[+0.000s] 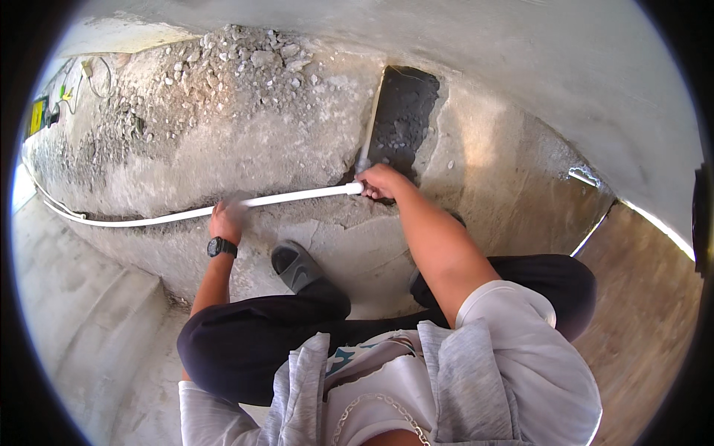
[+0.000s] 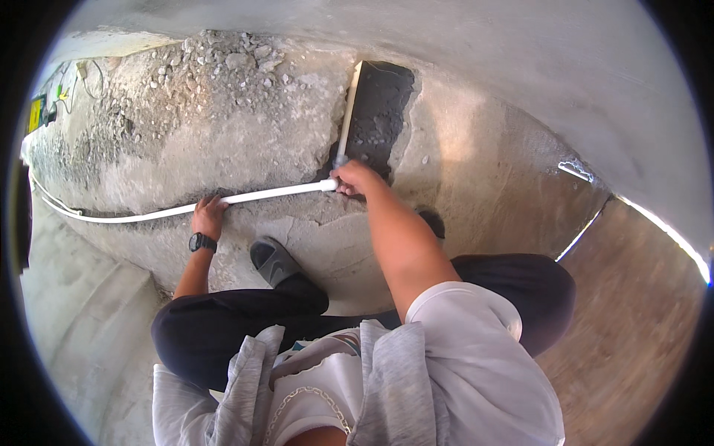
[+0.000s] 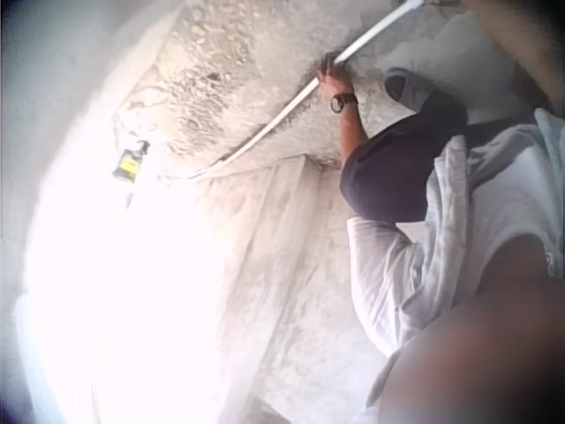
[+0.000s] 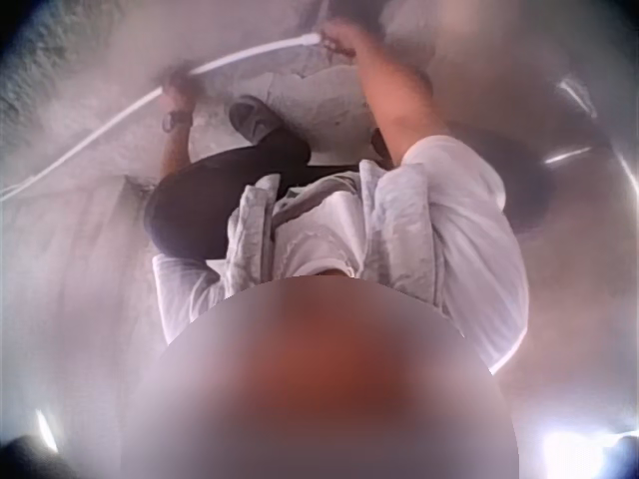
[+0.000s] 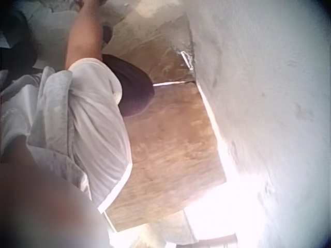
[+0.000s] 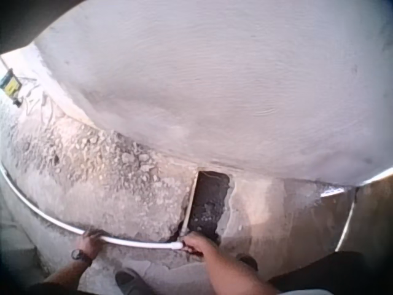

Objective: The person measures and cuts white PVC pipes, then connects them with elbow fittings and places them into a floor trench. They use a tape measure, pipe cutter, and hammer drill during the process.

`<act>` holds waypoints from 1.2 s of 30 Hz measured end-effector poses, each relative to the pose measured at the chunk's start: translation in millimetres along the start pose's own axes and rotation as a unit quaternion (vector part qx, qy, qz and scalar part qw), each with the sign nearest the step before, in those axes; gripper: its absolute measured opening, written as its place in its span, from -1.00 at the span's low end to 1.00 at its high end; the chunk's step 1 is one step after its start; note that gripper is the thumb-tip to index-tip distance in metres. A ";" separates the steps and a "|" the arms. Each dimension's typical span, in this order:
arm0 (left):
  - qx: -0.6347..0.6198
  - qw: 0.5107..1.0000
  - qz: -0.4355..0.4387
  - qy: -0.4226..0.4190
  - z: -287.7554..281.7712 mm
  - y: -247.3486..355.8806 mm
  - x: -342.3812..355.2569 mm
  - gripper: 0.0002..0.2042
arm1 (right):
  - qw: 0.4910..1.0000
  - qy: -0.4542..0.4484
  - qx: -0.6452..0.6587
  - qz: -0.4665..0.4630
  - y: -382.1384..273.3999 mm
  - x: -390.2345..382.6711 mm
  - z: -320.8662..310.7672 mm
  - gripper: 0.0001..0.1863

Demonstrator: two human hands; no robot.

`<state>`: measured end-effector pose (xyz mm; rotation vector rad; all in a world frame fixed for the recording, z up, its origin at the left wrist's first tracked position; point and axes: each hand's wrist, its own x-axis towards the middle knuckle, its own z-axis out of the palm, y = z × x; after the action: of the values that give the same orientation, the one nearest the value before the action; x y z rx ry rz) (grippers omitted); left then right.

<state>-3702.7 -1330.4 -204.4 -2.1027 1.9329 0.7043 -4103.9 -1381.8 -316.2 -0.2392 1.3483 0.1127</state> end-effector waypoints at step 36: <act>0.015 0.999 0.007 0.041 6.2 9.9 19.1 -0.69 | 0.917 0.251 -0.217 -0.223 -17.7 89.6 -24.7 -0.63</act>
<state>-3713.1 -1345.7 -217.1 -2.1325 1.9901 0.5963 -4103.8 -1409.9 -406.5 -1.0009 1.7314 -0.0412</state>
